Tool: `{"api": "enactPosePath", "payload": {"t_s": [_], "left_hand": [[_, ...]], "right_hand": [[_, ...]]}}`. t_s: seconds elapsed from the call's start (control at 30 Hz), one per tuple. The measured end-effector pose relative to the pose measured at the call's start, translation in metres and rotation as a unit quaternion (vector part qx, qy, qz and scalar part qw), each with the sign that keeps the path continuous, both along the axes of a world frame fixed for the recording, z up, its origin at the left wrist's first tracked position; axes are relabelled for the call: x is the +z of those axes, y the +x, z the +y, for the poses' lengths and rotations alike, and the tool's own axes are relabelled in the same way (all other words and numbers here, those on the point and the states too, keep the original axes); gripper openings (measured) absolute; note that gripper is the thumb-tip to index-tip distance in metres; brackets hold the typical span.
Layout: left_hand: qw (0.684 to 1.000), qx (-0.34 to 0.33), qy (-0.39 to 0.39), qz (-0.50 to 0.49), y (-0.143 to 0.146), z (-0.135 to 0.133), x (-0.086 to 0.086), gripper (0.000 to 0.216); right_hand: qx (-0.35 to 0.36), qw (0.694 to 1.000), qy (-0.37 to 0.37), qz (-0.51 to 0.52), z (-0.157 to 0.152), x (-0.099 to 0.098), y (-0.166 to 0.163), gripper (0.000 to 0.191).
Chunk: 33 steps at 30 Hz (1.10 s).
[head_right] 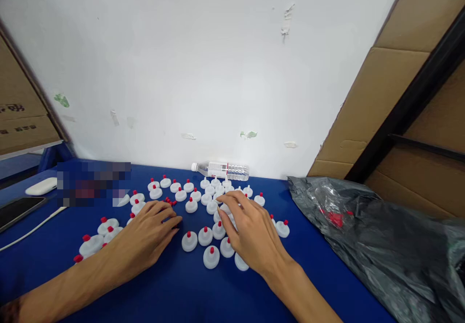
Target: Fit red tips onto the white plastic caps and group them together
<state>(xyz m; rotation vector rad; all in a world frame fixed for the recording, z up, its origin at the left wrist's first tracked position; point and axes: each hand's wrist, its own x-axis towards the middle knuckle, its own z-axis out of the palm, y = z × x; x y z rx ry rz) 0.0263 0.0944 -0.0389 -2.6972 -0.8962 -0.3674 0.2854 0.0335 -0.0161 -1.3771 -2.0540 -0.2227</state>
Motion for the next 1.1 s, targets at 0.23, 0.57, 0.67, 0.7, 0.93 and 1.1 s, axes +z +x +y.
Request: {"api": "enactPosePath", "payload": {"t_s": [0.23,0.57,0.67,0.7,0.93,1.1], "left_hand": [[0.999,-0.029,-0.026,0.011,-0.002,0.001,-0.003,0.032],[0.993,-0.078,-0.013,-0.090,0.000,0.002,0.001,0.013],[0.981,-0.104,0.018,-0.163,0.003,0.000,0.008,0.008],[0.974,-0.119,0.030,-0.189,0.004,-0.001,0.010,0.005],[0.938,-0.201,0.053,-0.279,-0.001,-0.012,0.019,0.014],[0.936,-0.209,0.029,-0.282,0.001,-0.013,0.021,0.014]], "right_hand": [[0.050,0.999,0.003,0.005,-0.003,-0.001,-0.002,0.029],[0.070,0.995,0.067,0.005,-0.004,-0.003,0.000,0.042],[0.073,0.996,0.054,0.019,-0.006,-0.006,-0.004,0.047],[0.079,0.995,0.051,0.022,-0.006,-0.007,-0.006,0.050],[0.153,0.987,0.059,-0.002,-0.011,-0.008,-0.019,0.050],[0.181,0.979,0.090,0.008,-0.014,-0.007,-0.026,0.044]]}}
